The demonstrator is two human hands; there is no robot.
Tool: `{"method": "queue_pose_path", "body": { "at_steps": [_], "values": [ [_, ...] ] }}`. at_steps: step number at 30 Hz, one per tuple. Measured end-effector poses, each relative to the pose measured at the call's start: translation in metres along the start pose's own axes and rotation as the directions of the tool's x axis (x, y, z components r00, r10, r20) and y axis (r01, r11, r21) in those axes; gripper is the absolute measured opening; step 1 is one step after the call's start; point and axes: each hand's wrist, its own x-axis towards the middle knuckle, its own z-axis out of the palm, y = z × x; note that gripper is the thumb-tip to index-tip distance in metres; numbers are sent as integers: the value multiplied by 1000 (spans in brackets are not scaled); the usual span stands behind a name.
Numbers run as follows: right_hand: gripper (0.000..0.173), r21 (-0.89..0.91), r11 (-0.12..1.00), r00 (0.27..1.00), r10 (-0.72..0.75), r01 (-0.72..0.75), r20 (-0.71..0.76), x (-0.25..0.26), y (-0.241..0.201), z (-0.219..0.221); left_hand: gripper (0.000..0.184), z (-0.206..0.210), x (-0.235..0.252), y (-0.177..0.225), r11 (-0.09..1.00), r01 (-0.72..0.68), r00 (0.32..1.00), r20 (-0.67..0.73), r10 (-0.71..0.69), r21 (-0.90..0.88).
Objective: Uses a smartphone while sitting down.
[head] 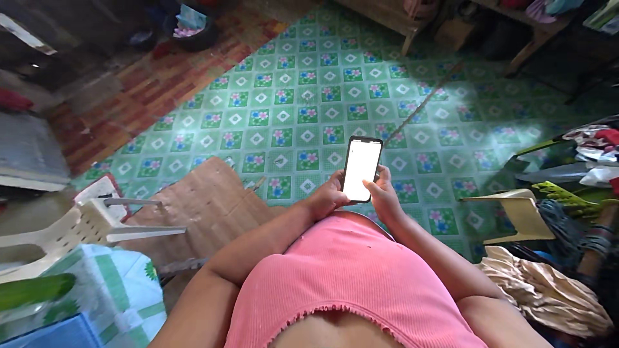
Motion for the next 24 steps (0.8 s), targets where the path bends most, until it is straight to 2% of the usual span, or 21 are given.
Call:
{"method": "queue_pose_path", "body": {
  "at_steps": [3,7,12,15,18,24],
  "values": [
    [49,-10,1000,1000,-5,5,11,2,-2,-5,71,0,1,1,1000,8,1000,-7,-8,-9],
    [37,-119,993,1000,-10,12,15,7,-10,-16,72,-3,4,-1,1000,12,1000,-12,-12,-19],
    [32,-175,985,1000,12,-7,28,11,-17,-25,73,-1,7,0,999,21,1000,-15,-22,-27],
    [36,-173,985,999,-2,10,45,12,-16,-29,75,-2,7,-1,999,20,1000,-13,-20,-37],
    [49,-143,989,998,-12,20,59,13,-19,-31,74,-2,9,-3,999,25,1000,0,-25,-42],
    [49,-173,984,997,46,-36,57,15,-27,-32,75,2,10,-2,997,42,999,-10,-43,-62]
  ]
}}
